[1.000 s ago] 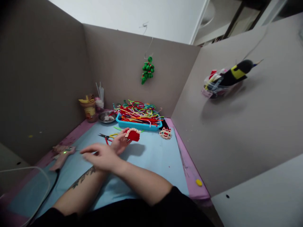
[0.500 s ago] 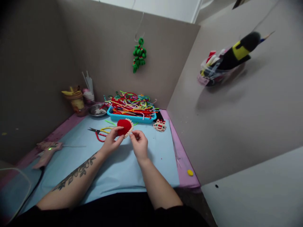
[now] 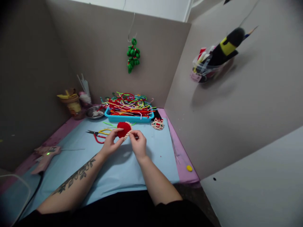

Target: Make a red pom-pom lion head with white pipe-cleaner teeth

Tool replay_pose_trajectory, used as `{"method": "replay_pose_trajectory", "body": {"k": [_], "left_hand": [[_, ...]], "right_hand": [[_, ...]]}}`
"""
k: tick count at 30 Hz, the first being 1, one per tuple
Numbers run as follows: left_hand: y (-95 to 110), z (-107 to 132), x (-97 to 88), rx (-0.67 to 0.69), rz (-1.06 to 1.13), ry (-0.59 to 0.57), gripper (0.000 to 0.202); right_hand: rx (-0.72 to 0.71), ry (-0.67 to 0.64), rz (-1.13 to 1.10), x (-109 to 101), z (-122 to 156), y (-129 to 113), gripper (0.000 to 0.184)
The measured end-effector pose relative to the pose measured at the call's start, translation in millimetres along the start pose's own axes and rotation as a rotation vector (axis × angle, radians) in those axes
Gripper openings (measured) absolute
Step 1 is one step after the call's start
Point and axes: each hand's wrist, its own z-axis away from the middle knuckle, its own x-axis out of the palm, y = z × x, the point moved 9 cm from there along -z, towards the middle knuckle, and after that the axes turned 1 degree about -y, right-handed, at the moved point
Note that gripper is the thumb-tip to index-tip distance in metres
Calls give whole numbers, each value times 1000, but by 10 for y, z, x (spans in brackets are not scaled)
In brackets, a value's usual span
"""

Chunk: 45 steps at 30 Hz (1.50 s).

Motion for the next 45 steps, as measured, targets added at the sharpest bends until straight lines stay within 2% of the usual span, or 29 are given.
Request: {"method": "replay_pose_trajectory", "body": {"k": [2, 6, 9, 12, 16, 20, 24, 28, 30, 32, 38, 41, 45], "left_hand": [[-7, 2, 13, -9, -9, 23, 42], [36, 1, 2, 55, -178, 92, 39], [59, -4, -45, 76, -201, 159, 36], [34, -8, -103, 51, -134, 224, 35], [-145, -29, -159, -87, 78, 285, 37], [-430, -68, -188, -318, 479, 338, 36], [-606, -84, -82, -575, 927, 298, 17], [-586, -106, -35, -633, 1077, 218, 8], [-594, -103, -18, -645, 1097, 191, 10], [-612, -96, 9, -658, 1100, 160, 13], [-668, -68, 55, -703, 1124, 141, 13], [-681, -62, 53, -720, 1146, 147, 13], [-747, -38, 51, -781, 1138, 158, 15]], "right_hand": [[-13, 0, 13, 14, 9, 3, 20], [-44, -10, 60, 60, 42, 42, 17], [-73, -21, 136, 99, 68, 63, 14], [-123, -37, 180, 136, 90, 32, 15], [-161, -64, 156, 150, 95, -14, 20], [-52, 49, 45, -6, 12, 114, 20], [142, 102, -155, -41, -60, 388, 26], [443, 6, -403, 186, 4, 662, 41], [578, -75, -564, 348, 73, 711, 47], [645, -144, -687, 466, 117, 691, 48], [630, -152, -738, 500, 125, 643, 56], [586, -143, -718, 503, 137, 604, 70], [521, -126, -678, 496, 167, 516, 97]]}}
